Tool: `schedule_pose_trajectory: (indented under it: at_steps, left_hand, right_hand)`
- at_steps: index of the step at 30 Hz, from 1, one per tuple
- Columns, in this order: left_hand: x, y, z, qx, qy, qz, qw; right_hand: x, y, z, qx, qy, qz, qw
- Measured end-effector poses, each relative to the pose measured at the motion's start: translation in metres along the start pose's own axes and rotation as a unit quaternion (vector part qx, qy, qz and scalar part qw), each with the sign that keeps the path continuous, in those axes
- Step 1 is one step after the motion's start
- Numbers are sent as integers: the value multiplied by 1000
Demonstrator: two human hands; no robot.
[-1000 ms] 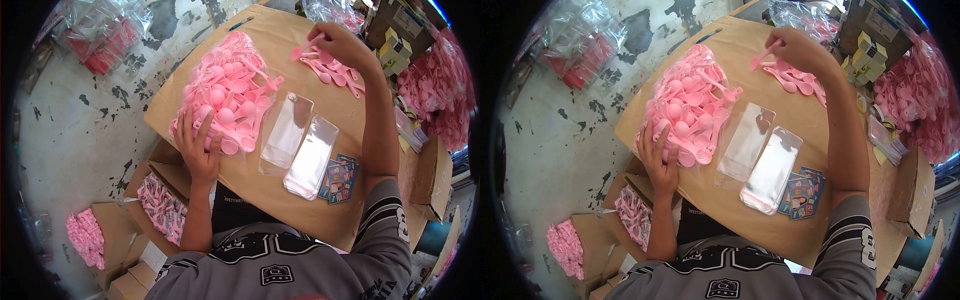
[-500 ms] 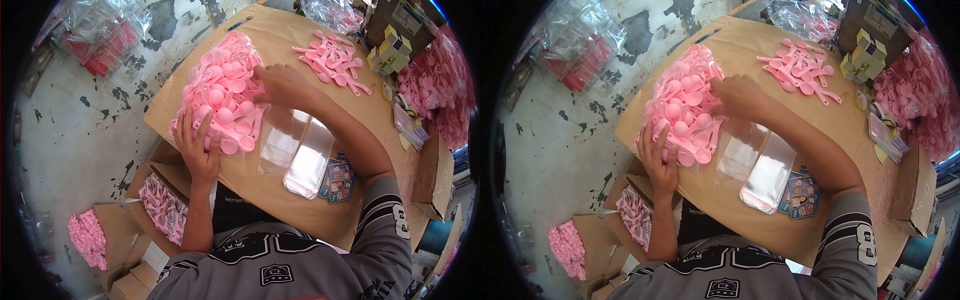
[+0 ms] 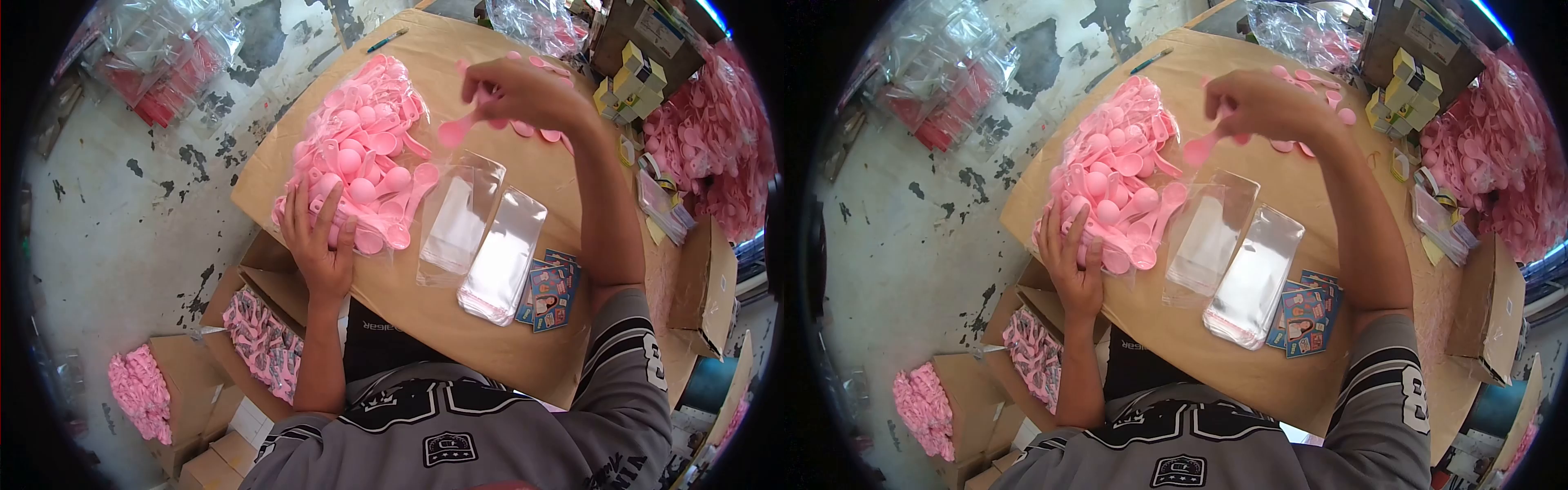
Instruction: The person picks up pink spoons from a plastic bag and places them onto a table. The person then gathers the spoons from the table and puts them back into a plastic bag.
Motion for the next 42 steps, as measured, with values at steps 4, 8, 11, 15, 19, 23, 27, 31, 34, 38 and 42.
schedule_pose_trajectory:
  at_steps: [4,8,11,15,19,23,27,31,34,38,42]
  left_hand:
    - [0,0,0,-1,-2,-1,1000]
    - [-1,2,-1,4,-2,5,1000]
    - [1,1,0,3,-1,3,1000]
    - [3,2,2,2,4,-2,1000]
    - [2,3,1,4,2,0,1000]
    - [2,3,0,6,2,3,1000]
    - [2,2,0,9,-1,3,1000]
    - [1,1,-1,3,4,10,1000]
    - [4,2,2,-2,1,13,1000]
    - [7,2,4,-16,-5,16,1000]
    - [6,2,4,-8,-7,3,1000]
  right_hand:
    - [-15,-37,4,-219,-86,297,925]
    - [5,-5,-9,-197,-195,92,956]
    - [57,61,-8,12,-258,-53,965]
    - [67,120,11,119,-257,-58,957]
    - [70,128,13,124,-244,-33,961]
    - [74,118,10,161,-234,-68,956]
    - [66,110,4,130,-259,-96,952]
    - [62,126,6,168,-236,-77,954]
    - [67,124,13,180,-234,-100,950]
    - [67,113,4,151,-244,-122,950]
    - [56,93,-7,135,-205,-173,954]
Point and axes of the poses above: each hand's wrist, its own z-axis away from the middle knuckle, its own y-axis out of the palm, x = y × z, the point moved 10 cm from there along -z, towards the middle knuckle, and after that the axes turned 8 degrees about -x, right-handed, at the moved point
